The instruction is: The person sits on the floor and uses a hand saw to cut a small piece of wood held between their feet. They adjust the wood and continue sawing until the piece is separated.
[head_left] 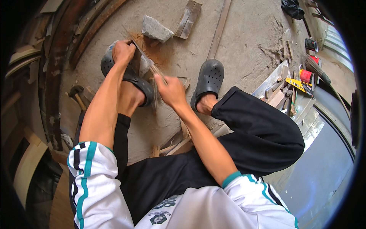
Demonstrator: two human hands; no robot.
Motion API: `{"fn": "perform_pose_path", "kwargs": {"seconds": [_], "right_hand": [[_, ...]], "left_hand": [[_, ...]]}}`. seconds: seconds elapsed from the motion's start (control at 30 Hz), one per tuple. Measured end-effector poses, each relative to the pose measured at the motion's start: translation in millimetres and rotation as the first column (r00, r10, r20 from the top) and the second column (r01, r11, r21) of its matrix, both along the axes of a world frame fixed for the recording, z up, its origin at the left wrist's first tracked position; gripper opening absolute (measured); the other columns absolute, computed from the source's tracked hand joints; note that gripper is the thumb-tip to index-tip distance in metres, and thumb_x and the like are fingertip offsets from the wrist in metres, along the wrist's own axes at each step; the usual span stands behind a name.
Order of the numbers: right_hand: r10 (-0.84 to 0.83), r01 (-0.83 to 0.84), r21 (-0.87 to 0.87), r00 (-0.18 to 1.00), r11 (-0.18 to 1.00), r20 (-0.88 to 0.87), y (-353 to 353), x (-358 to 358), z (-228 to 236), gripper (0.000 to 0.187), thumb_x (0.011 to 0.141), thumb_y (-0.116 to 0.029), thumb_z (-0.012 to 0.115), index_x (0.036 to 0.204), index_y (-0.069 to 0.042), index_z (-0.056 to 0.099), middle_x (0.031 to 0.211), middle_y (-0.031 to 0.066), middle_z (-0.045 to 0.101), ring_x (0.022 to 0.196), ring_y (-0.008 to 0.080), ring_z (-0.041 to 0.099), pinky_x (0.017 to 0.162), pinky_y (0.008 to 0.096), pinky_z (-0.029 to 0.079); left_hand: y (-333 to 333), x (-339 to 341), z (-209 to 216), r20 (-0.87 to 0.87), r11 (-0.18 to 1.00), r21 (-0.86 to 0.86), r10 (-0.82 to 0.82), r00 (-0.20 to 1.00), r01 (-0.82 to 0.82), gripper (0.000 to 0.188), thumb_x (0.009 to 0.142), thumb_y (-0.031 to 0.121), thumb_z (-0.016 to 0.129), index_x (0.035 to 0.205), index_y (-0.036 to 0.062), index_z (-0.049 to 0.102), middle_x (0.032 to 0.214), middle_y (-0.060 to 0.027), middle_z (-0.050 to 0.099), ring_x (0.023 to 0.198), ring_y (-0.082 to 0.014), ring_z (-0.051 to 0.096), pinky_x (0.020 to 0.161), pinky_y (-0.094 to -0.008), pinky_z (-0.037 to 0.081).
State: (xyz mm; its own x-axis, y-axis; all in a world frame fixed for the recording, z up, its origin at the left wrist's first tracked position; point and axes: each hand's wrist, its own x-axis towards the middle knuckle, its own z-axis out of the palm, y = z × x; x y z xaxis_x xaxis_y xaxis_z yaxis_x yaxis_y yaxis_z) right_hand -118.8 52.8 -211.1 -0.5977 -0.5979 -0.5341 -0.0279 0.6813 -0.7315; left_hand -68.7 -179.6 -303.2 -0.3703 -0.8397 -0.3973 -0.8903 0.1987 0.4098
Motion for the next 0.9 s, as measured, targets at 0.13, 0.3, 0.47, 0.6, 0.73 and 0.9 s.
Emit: {"fn": "perform_pose_path", "kwargs": {"seconds": [0.13,0.3,0.47,0.6,0.73,0.9], "right_hand": [[0.038,-0.038,0.007,0.999,0.999,-0.031,34.1,13.9,14.4,0.043,0.096,-0.040,0.056,0.097,0.001,0.071,0.065,0.0244,0.057,0.056,0.0248,0.058,0.059,0.0404,0.045],[0.017,-0.016,-0.036,0.999,0.999,0.039,30.2,5.8,16.5,0.045,0.096,-0.040,0.055,0.099,0.002,0.069,0.063,0.0244,0.056,0.055,0.0272,0.057,0.058,0.0404,0.045],[-0.018,0.019,-0.017,0.999,1.000,0.033,19.3,8.9,15.9,0.048,0.094,-0.042,0.056,0.085,0.004,0.068,0.066,0.0291,0.056,0.060,0.0409,0.057,0.061,0.0458,0.046],[-0.037,0.039,-0.017,0.996,0.999,0.077,43.1,11.0,31.5,0.048,0.093,-0.042,0.057,0.080,0.003,0.068,0.074,0.0326,0.060,0.074,0.0512,0.062,0.067,0.0509,0.049],[0.033,-0.036,0.084,0.999,0.996,0.036,-19.3,-2.2,-8.5,0.046,0.093,-0.042,0.057,0.093,0.001,0.072,0.075,0.0315,0.061,0.074,0.0480,0.064,0.067,0.0485,0.050],[-0.082,0.097,-0.113,0.988,0.989,0.132,60.1,21.1,36.3,0.044,0.095,-0.039,0.055,0.106,0.001,0.070,0.076,0.0309,0.062,0.074,0.0425,0.068,0.067,0.0446,0.051]], "left_hand": [[-2.4,10.4,1.1,0.023,1.000,-0.019,-0.005,1.000,0.005,0.032,0.078,0.032,0.063,0.104,0.0164,0.076,0.100,-0.0178,0.071,0.097,-0.0367,0.068,0.086,-0.0410,0.052],[-2.4,9.0,-1.6,-0.010,1.000,-0.013,0.016,1.000,-0.016,0.032,0.078,0.030,0.063,0.104,0.0169,0.076,0.100,-0.0172,0.071,0.097,-0.0371,0.068,0.087,-0.0407,0.052],[-1.8,10.9,0.1,0.019,0.999,-0.040,0.000,1.000,0.001,0.032,0.079,0.030,0.062,0.104,0.0169,0.076,0.100,-0.0173,0.071,0.097,-0.0377,0.067,0.086,-0.0409,0.052],[-2.0,6.4,9.6,0.018,0.999,0.002,0.037,0.999,-0.037,0.033,0.078,0.030,0.062,0.105,0.0161,0.075,0.101,-0.0180,0.071,0.097,-0.0385,0.067,0.087,-0.0411,0.052],[0.1,1.9,0.9,0.025,0.999,-0.019,0.028,0.999,-0.027,0.032,0.078,0.031,0.063,0.103,0.0153,0.076,0.101,-0.0184,0.071,0.098,-0.0388,0.067,0.086,-0.0416,0.052],[-0.9,7.4,4.2,-0.024,0.999,0.004,0.039,0.999,-0.039,0.033,0.078,0.031,0.063,0.103,0.0151,0.076,0.102,-0.0193,0.071,0.099,-0.0386,0.067,0.088,-0.0420,0.052]]}}
